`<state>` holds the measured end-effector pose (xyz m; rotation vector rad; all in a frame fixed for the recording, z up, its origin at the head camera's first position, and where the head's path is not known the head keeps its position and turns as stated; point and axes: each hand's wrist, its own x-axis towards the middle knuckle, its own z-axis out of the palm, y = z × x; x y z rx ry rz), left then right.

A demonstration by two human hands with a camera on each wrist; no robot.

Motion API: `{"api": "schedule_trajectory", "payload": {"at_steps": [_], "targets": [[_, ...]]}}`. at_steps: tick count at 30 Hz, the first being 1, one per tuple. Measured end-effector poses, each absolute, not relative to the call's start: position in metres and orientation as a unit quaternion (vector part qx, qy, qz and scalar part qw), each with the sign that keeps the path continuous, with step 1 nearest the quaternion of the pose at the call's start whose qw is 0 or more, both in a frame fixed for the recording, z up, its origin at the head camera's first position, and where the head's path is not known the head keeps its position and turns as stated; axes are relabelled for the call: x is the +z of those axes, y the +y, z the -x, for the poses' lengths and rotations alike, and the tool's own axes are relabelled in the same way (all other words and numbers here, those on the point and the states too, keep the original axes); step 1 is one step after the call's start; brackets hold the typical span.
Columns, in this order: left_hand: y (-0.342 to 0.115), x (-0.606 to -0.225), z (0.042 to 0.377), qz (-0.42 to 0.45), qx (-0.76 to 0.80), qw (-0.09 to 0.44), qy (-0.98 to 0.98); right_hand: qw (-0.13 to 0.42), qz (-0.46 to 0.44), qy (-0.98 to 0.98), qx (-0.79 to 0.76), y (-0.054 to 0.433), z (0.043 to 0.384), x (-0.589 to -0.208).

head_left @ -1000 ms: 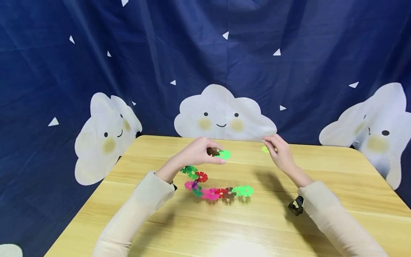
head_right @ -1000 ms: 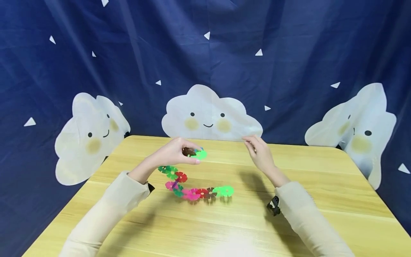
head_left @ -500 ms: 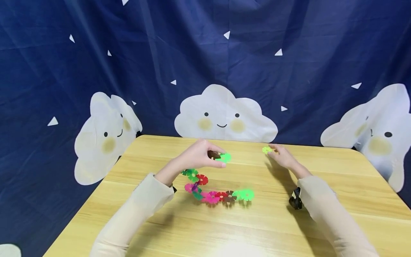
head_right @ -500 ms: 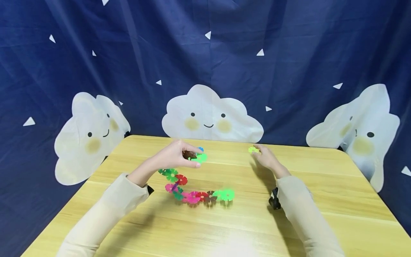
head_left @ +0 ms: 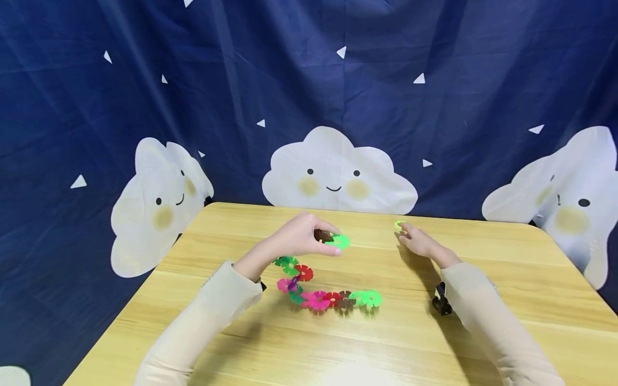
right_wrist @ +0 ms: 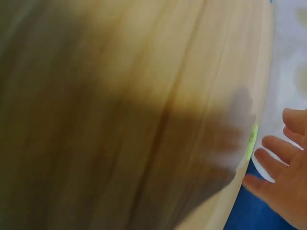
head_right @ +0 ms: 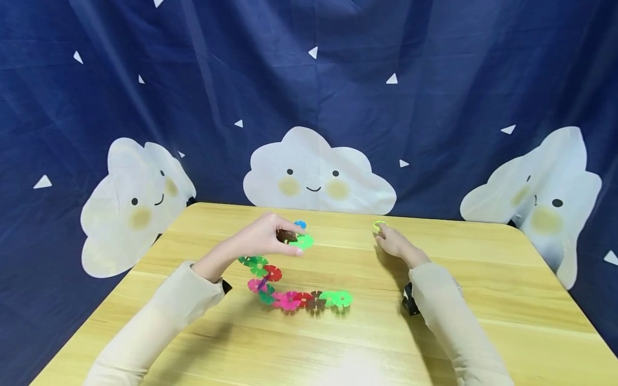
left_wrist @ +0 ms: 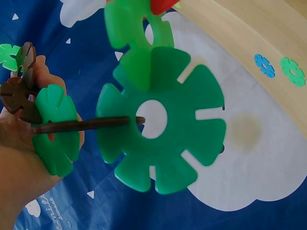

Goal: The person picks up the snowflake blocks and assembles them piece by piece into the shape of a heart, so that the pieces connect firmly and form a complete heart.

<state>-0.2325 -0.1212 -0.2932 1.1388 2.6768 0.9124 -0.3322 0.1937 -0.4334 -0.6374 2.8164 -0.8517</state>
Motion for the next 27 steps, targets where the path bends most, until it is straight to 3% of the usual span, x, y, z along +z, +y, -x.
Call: {"api": "schedule_trajectory", "payload": {"at_steps": [11, 20, 27], "targets": [[-0.125, -0.294, 0.232, -0.357, 0.301, 0.055, 0.882, 0.099, 0.217, 0.929, -0.281, 0.193, 0.319, -0.429], [-0.127, -0.295, 0.232, -0.36, 0.296, 0.051, 0.883, 0.07, 0.274, 0.925, -0.253, 0.175, 0.308, -0.43], [-0.122, -0.296, 0.233, -0.367, 0.299, 0.05, 0.879, 0.086, 0.229, 0.945, -0.217, 0.17, 0.313, -0.436]]}}
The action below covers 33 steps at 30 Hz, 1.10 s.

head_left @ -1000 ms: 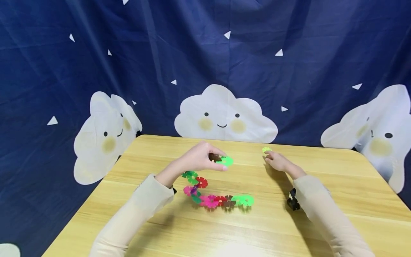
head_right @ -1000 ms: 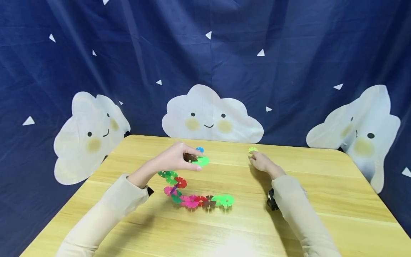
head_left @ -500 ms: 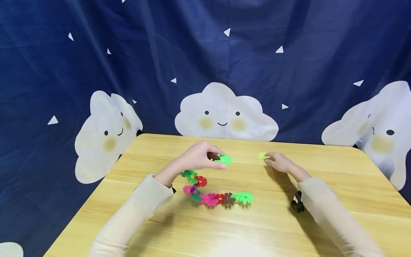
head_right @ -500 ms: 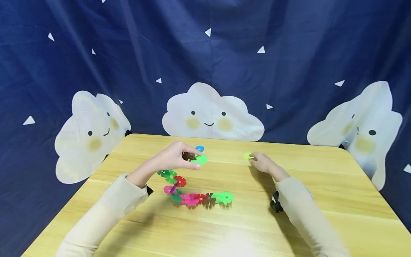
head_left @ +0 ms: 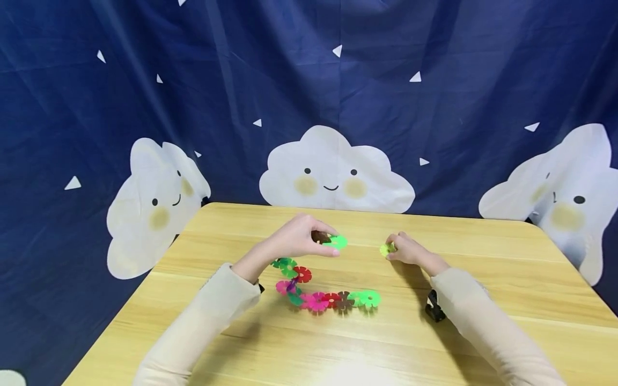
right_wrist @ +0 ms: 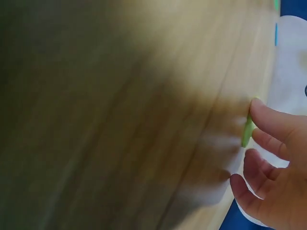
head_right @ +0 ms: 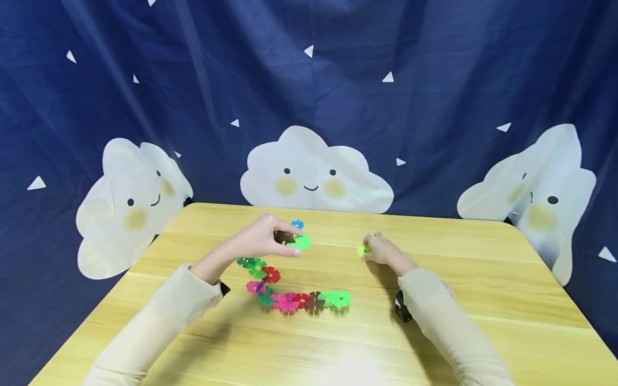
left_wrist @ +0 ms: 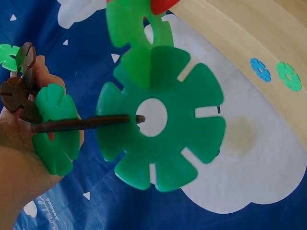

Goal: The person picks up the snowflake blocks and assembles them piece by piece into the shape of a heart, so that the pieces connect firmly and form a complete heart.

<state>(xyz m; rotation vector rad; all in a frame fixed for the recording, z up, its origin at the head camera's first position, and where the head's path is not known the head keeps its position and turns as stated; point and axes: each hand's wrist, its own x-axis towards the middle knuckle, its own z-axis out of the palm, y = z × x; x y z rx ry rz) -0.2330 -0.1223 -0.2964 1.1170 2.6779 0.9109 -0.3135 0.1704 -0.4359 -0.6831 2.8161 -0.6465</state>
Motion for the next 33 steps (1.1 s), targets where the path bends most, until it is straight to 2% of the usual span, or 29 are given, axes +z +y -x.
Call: {"api": "schedule_trajectory", "payload": {"at_steps": [7, 13, 18, 24, 26, 29, 33], "targets": [[-0.121, -0.296, 0.234, -0.365, 0.302, 0.051, 0.879, 0.126, 0.204, 0.938, -0.25, 0.174, 0.313, -0.432], [-0.122, -0.295, 0.234, -0.366, 0.312, 0.05, 0.875, 0.123, 0.267, 0.892, -0.342, 0.175, 0.306, -0.421], [-0.121, -0.295, 0.233, -0.362, 0.31, 0.053, 0.877, 0.064, 0.304, 0.862, -0.401, 0.169, 0.295, -0.403], [-0.118, -0.294, 0.23, -0.36, 0.32, 0.047, 0.875, 0.038, 0.288, 0.83, -0.476, 0.15, 0.269, -0.367], [-0.116, -0.294, 0.23, -0.353, 0.326, 0.043, 0.876, 0.014, 0.298, 0.808, -0.507, 0.142, 0.258, -0.357], [-0.115, -0.294, 0.23, -0.343, 0.334, 0.037, 0.877, -0.046, 0.338, 0.767, -0.543, 0.13, 0.243, -0.346], [-0.114, -0.294, 0.23, -0.345, 0.341, 0.029, 0.874, -0.156, 0.402, 0.738, -0.519, 0.117, 0.228, -0.338]]}}
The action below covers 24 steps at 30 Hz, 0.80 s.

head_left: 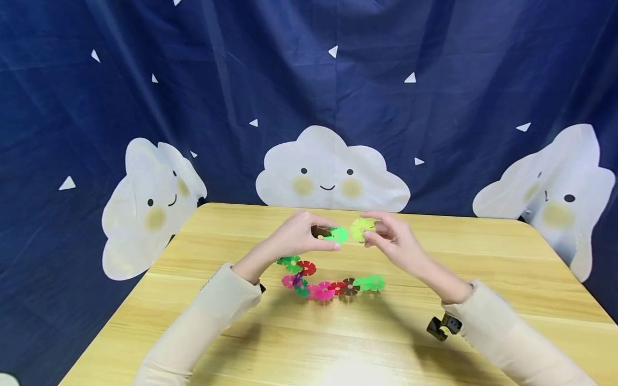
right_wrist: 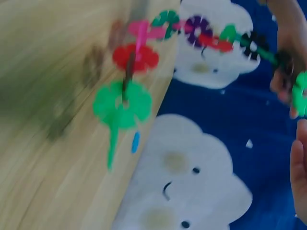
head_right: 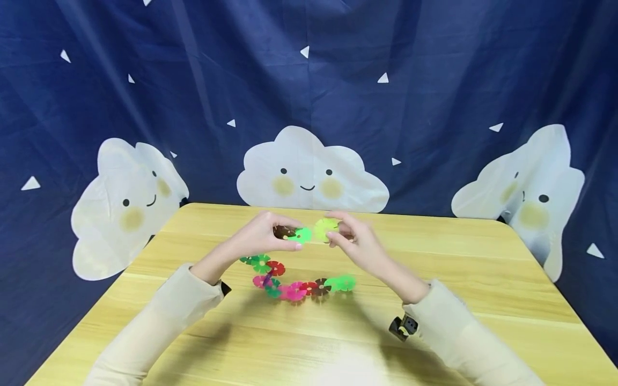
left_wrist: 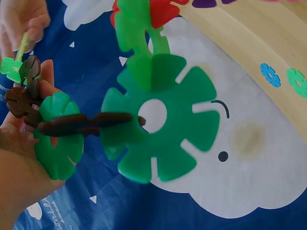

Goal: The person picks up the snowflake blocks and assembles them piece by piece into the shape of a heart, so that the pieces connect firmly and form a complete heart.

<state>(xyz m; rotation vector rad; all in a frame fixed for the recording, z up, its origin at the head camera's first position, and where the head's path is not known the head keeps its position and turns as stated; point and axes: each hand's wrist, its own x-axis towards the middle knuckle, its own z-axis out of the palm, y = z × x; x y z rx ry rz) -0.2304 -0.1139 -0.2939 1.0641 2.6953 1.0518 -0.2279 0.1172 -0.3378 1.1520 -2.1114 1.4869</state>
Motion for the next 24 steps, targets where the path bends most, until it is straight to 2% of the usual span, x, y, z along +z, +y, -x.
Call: {"api": "schedule_trajectory", "payload": {"at_steps": [4, 8, 14, 24], "targets": [[-0.112, -0.293, 0.231, -0.354, 0.348, 0.024, 0.868, 0.256, -0.438, -0.73, 0.458, 0.109, 0.223, -0.334], [-0.109, -0.292, 0.23, -0.359, 0.346, 0.015, 0.867, 0.303, -0.451, -0.718, 0.435, 0.106, 0.222, -0.334], [-0.108, -0.293, 0.228, -0.368, 0.341, -0.014, 0.865, 0.342, -0.452, -0.695, 0.442, 0.098, 0.221, -0.337], [-0.114, -0.294, 0.23, -0.364, 0.37, -0.011, 0.855, 0.347, -0.444, -0.688, 0.458, 0.084, 0.225, -0.34]]}}
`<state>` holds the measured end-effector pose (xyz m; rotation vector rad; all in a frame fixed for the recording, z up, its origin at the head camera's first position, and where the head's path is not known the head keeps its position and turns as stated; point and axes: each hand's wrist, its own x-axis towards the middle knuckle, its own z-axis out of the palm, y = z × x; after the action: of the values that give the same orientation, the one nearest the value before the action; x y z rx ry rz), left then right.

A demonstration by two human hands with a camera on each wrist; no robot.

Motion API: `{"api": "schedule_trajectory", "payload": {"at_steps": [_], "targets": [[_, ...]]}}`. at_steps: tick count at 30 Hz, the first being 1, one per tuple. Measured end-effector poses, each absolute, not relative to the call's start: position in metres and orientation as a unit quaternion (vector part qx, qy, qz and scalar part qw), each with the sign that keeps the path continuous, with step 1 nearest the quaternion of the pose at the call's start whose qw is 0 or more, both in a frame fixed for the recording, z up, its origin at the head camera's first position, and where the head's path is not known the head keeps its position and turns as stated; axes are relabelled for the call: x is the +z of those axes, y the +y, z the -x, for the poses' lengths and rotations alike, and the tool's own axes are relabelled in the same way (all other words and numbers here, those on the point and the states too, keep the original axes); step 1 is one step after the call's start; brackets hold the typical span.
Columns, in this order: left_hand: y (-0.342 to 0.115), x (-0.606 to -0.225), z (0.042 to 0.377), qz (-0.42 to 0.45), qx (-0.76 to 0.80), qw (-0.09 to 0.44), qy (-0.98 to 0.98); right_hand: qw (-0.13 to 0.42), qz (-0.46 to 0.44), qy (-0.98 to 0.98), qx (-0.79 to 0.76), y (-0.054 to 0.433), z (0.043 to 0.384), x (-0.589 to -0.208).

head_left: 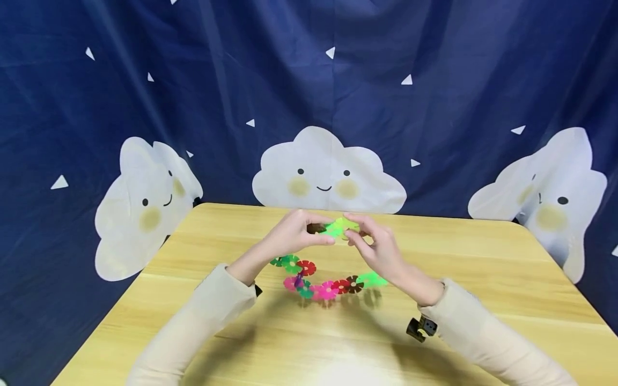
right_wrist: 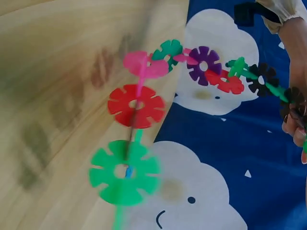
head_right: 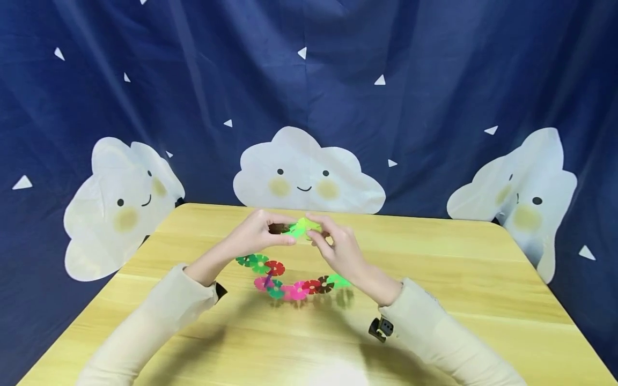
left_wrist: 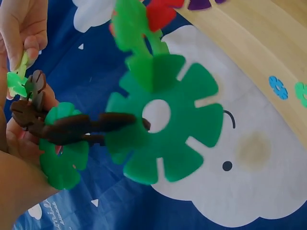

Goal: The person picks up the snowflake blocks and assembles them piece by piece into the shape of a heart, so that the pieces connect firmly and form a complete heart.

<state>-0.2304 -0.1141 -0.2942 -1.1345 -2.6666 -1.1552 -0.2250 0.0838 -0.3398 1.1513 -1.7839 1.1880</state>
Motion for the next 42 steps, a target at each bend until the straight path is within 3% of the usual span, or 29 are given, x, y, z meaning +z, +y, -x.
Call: {"api": "schedule_trajectory", "payload": {"at_steps": [14, 27, 42], "targets": [[-0.118, -0.292, 0.235, 0.339, -0.403, -0.049, -0.849, 0.238, -0.431, -0.702, 0.515, 0.095, 0.222, -0.339], [-0.123, -0.298, 0.237, 0.318, -0.432, -0.063, -0.841, 0.272, -0.408, -0.702, 0.517, 0.083, 0.222, -0.341], [-0.109, -0.298, 0.233, 0.284, -0.53, -0.013, -0.799, 0.292, -0.405, -0.694, 0.518, 0.072, 0.224, -0.343]]}}
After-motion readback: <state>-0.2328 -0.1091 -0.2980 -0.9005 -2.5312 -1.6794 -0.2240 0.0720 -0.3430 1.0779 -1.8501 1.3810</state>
